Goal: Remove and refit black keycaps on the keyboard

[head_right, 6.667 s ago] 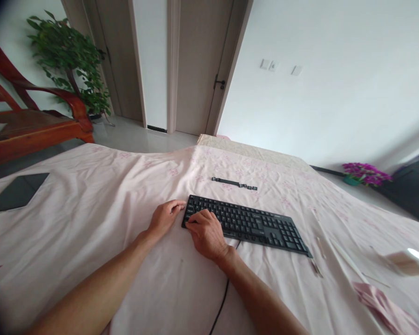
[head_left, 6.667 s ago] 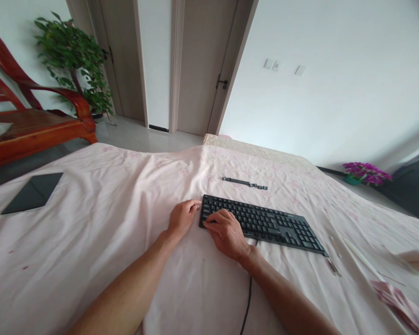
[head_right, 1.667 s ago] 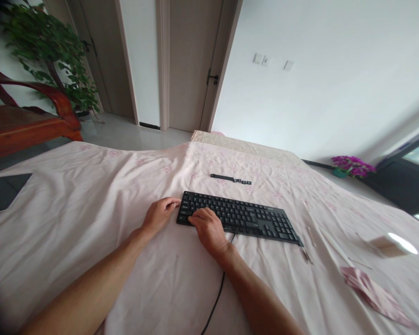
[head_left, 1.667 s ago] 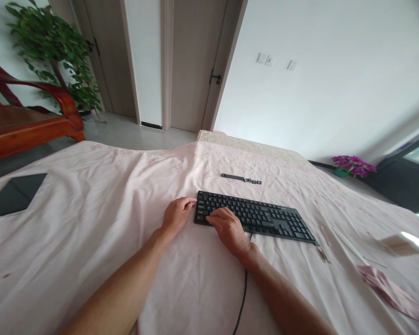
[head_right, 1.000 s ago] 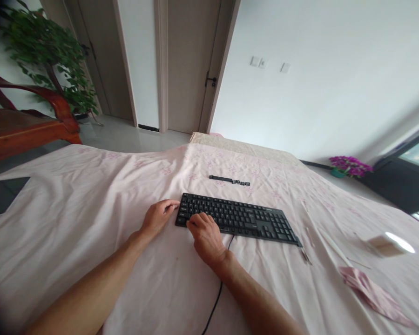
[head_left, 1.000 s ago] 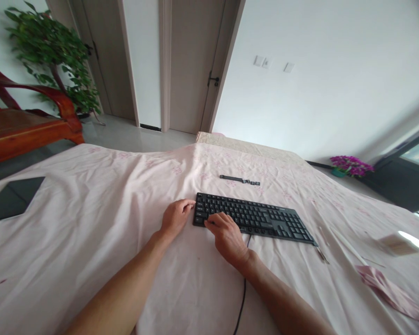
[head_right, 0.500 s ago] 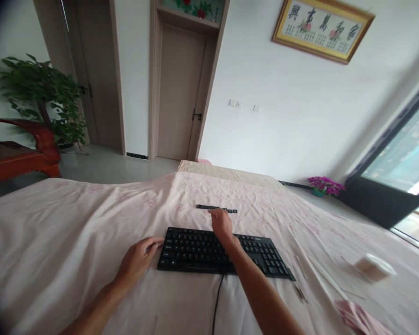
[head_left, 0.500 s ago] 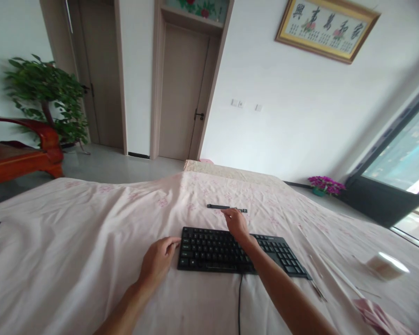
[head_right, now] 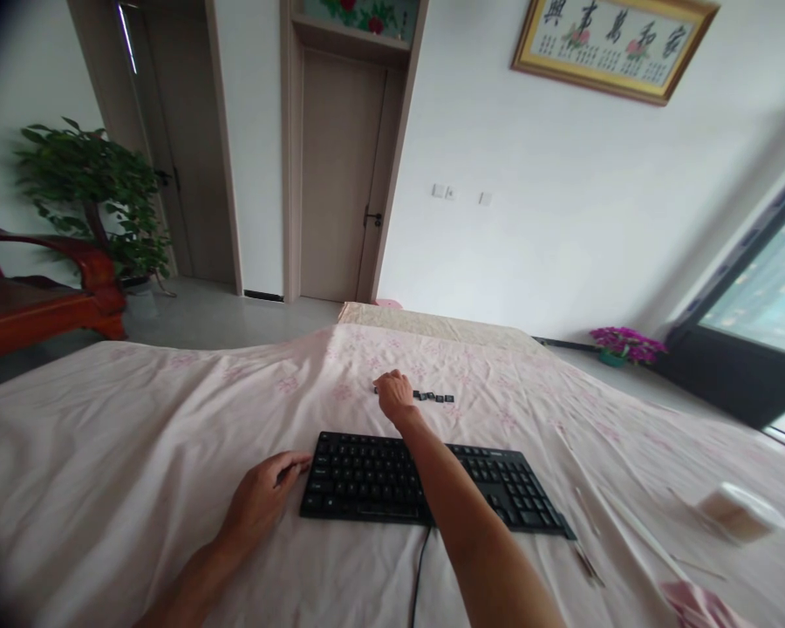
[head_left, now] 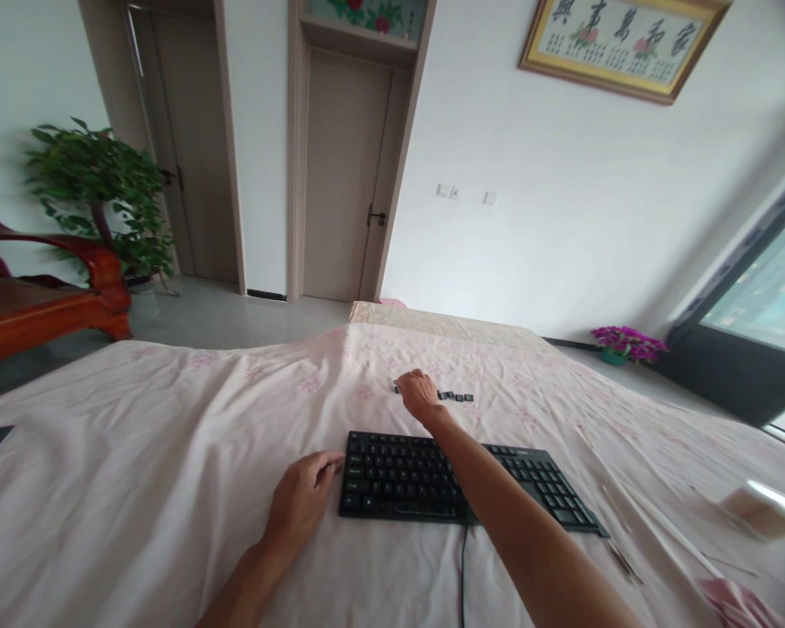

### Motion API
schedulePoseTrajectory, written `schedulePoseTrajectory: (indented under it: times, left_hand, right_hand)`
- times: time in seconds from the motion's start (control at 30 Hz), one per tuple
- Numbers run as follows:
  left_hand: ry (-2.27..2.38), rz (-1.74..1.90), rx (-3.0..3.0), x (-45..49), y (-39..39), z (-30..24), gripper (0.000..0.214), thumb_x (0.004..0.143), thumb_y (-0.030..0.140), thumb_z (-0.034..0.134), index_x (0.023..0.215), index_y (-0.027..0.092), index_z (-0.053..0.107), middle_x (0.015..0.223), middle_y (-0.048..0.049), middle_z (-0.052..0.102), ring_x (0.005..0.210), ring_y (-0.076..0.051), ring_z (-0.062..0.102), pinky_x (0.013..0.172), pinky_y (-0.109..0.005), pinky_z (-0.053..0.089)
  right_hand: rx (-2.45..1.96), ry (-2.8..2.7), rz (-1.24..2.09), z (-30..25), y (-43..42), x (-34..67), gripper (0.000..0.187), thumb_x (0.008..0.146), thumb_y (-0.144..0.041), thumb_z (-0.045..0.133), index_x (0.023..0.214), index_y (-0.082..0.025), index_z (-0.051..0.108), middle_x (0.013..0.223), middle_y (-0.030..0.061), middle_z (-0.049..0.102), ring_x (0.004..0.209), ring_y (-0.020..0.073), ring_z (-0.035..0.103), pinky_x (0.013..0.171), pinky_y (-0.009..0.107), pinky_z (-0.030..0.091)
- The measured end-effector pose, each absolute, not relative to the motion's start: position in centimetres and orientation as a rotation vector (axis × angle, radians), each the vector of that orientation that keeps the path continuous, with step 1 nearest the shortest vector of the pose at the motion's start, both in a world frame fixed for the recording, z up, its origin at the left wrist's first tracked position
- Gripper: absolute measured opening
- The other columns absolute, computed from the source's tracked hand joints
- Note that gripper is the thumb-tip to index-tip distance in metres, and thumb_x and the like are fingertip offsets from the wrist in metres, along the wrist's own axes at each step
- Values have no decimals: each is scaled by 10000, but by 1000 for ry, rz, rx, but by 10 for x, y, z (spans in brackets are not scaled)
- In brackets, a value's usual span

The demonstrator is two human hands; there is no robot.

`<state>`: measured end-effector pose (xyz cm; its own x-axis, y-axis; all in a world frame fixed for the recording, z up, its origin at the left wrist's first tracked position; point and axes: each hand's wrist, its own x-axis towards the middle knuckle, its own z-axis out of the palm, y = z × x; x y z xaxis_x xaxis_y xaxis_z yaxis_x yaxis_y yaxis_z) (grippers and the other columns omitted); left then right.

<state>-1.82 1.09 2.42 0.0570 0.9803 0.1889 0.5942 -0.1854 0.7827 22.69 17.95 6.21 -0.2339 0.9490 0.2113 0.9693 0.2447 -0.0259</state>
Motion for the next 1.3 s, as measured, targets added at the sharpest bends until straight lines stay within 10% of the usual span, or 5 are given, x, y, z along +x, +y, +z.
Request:
schedulePoseTrajectory:
  times: [1.3]
  left_hand:
    - [1608,973,1830,-19,8,23,287,878,251,447,1034,255,687,1044,0,714,973,-157,640,866,-242,464]
  right_hand:
    - [-1304,-2248,174,81,2,208,189,861,-257,588,1015,-272,696,1000,-2,704,919,158,640,826,259,463]
